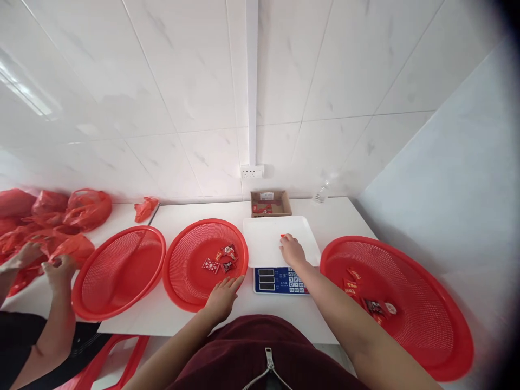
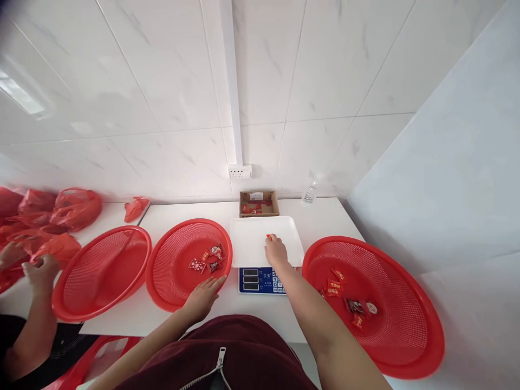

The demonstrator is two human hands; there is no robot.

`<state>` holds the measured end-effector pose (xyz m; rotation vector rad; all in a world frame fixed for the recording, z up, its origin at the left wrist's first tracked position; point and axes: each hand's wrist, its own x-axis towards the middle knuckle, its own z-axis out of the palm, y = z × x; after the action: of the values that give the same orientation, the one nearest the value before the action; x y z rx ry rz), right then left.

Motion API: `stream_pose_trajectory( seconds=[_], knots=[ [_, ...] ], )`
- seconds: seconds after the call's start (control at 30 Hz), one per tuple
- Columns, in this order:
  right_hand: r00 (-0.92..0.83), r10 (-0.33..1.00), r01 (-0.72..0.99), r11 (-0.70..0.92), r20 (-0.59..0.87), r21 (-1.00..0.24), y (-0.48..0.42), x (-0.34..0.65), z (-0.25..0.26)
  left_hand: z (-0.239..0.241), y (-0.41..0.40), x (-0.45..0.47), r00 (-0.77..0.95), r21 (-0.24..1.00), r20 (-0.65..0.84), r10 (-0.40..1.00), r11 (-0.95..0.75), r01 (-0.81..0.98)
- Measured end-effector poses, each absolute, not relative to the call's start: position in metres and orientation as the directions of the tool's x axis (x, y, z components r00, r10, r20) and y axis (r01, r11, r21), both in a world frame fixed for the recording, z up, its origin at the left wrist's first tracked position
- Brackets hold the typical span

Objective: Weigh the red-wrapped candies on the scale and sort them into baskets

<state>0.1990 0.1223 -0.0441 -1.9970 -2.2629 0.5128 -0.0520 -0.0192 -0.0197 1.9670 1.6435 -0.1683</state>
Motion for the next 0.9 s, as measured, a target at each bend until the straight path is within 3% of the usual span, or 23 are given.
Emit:
stream_pose_trajectory(
  seconds=[0.07,0.13,0.23,0.3,0.37,0.43,0.53,0.6,0.7,0.9],
  knots=[
    [-0.128,0.982,0.933,0.072,-0.138,-0.353,0.120,0.200,-0.045,-0.024,-0.017,-0.059,0.230,0.337,-0.430,0.873,-0.081,0.938],
    [-0.048,0.990,0.875,-0.024,-0.135,-0.484,0.119,0.200,-0.045,-0.025,-0.012,-0.065,0.217,0.320,-0.424,0.879,-0.079,0.944],
    [0.110,0.972,0.613,-0.230,-0.206,-0.756,0.120,0.191,-0.039,-0.023,-0.004,-0.071,0.206,0.309,-0.435,0.877,-0.070,0.949],
    [0.135,0.956,0.465,-0.292,-0.260,-0.836,0.120,0.177,-0.030,-0.022,0.000,-0.073,0.202,0.319,-0.441,0.874,-0.058,0.946],
    [0.049,0.960,0.355,-0.275,-0.276,-0.894,0.117,0.158,-0.016,-0.021,0.003,-0.074,0.194,0.335,-0.443,0.875,-0.039,0.941],
    [-0.154,0.955,0.112,-0.238,-0.253,-0.965,0.111,0.139,0.002,-0.020,0.005,-0.073,0.189,0.358,-0.443,0.877,-0.020,0.933],
    [-0.417,0.894,-0.134,-0.239,-0.164,-0.962,0.100,0.122,0.025,-0.021,0.009,-0.075,0.181,0.357,-0.440,0.879,-0.014,0.934],
    [-0.440,0.886,-0.095,-0.209,-0.148,-0.973,0.091,0.123,0.032,-0.021,0.013,-0.079,0.169,0.328,-0.430,0.887,-0.021,0.944],
    [-0.341,0.930,0.038,-0.136,-0.141,-0.990,0.077,0.147,0.026,-0.020,0.021,-0.089,0.149,0.290,-0.399,0.905,-0.030,0.957],
    [0.206,0.978,0.419,-0.126,-0.041,-0.899,0.043,0.255,-0.009,-0.020,0.043,-0.103,0.139,0.246,-0.337,0.931,-0.055,0.968]
  ],
)
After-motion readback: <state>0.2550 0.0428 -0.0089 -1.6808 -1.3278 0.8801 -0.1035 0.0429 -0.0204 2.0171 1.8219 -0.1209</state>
